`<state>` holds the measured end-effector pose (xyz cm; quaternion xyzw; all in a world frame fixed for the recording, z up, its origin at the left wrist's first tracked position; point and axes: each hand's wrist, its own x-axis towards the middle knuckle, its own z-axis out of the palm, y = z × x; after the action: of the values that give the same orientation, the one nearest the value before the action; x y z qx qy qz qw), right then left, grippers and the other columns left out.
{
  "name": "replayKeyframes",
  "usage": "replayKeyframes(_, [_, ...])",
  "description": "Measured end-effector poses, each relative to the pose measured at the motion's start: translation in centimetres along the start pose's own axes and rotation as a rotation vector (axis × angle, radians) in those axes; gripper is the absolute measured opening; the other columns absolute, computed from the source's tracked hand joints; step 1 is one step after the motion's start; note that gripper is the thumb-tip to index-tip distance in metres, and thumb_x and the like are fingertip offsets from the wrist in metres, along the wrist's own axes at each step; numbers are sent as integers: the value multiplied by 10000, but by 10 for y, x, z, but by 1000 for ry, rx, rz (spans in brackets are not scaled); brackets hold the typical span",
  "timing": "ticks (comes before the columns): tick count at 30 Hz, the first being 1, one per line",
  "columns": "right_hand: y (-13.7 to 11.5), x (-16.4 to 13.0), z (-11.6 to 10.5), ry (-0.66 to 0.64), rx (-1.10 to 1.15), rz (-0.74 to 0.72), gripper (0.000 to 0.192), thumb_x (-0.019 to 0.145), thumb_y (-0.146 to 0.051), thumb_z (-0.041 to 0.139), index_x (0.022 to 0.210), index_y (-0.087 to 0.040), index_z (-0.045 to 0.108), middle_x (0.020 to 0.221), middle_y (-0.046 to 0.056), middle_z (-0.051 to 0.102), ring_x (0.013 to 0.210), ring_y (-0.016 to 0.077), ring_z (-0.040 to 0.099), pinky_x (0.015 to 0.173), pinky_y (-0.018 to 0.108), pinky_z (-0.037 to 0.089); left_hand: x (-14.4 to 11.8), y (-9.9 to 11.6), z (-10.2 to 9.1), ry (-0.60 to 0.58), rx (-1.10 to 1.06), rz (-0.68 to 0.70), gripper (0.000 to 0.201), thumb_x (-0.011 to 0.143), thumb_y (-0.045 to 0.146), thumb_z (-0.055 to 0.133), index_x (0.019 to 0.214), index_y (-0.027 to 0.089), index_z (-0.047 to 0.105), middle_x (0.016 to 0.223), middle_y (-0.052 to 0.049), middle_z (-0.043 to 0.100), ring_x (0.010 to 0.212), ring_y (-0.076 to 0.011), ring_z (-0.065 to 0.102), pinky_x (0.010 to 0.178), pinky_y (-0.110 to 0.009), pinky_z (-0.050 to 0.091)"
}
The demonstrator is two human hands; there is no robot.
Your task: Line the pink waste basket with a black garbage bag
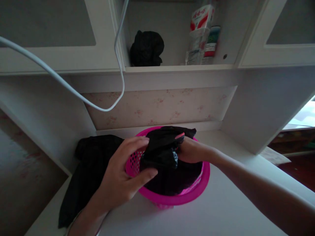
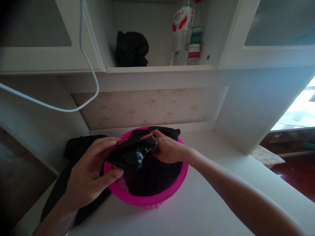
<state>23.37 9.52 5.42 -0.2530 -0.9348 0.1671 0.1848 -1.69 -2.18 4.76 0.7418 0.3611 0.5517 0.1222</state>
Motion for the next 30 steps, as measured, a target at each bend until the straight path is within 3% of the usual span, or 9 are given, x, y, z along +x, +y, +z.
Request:
replayKeyframes(3, [9,-2,-5,-1,21,106,249,858,-110,563,1012,-173,748,1050,119,774,1040,301,703,1006,482,557,-37,-13,-10,-122,181,-5,579,896,406,756,1439,345,565,1376,-82,679,1259,-283,654,1063,-402,543])
replayKeyframes(5, [11,-1,-2,-14,45,149,234,861,-130,568,1015,-162,743,991,123,783,916,296,724,924,479,588,-54,-14,-13,-226,283,113,547,909,403,736,1419,312,564,1262,-75,734,1194,-264,686,1100,-404,506])
replayKeyframes(8, [7,5,2,-5,104,163,269,892,-195,599,1130,-171,721,1101,106,788,1008,280,727,961,439,587,-62,-7,-12,-314,393,293,546,869,420,809,1345,265,592,1134,-34,773,1095,-218,715,1248,-379,318])
replayKeyframes(10, [-1,11,1,-32,193,146,330,895,-251,644,1215,-193,703,1191,65,781,1075,250,721,973,383,587,-61,-3,-7,-300,460,321,496,853,409,844,1269,252,623,1092,-10,780,1041,-190,722,1288,-353,210])
replayKeyframes(13, [-13,19,-8,-273,258,205,463,771,-277,794,1225,-207,732,1124,13,810,1007,225,747,848,298,599,-61,-4,0,-248,511,330,329,900,250,794,1199,255,657,1025,13,782,973,-169,723,1305,-383,180])
replayKeyframes(17, [-22,27,-20,-474,37,293,265,619,-193,874,879,-200,824,754,-12,787,757,219,737,634,261,500,-66,-15,1,-155,527,356,281,902,173,744,1156,288,712,1056,-23,786,1041,-222,714,1267,-456,324])
replayKeyframes(20, [-24,33,-28,-342,-26,296,110,670,-166,803,779,-181,800,651,-5,727,679,197,676,583,258,431,-68,-18,-1,-127,517,349,272,912,199,742,1159,315,742,1086,-40,786,1073,-257,712,1213,-521,419])
replayKeyframes(26, [-46,48,-56,-69,1,177,196,765,-82,609,874,-133,763,733,-38,726,805,184,712,653,204,479,-64,-16,5,-158,314,108,336,907,259,764,1216,392,772,1051,-28,801,965,-271,745,1018,-478,590])
replayKeyframes(30, [-79,58,-83,308,-12,39,178,788,-68,585,841,-51,754,849,-41,764,1060,279,731,843,269,542,-55,-24,15,-40,210,-97,306,838,281,834,1119,400,815,1018,-36,802,1001,-315,728,1083,-527,537])
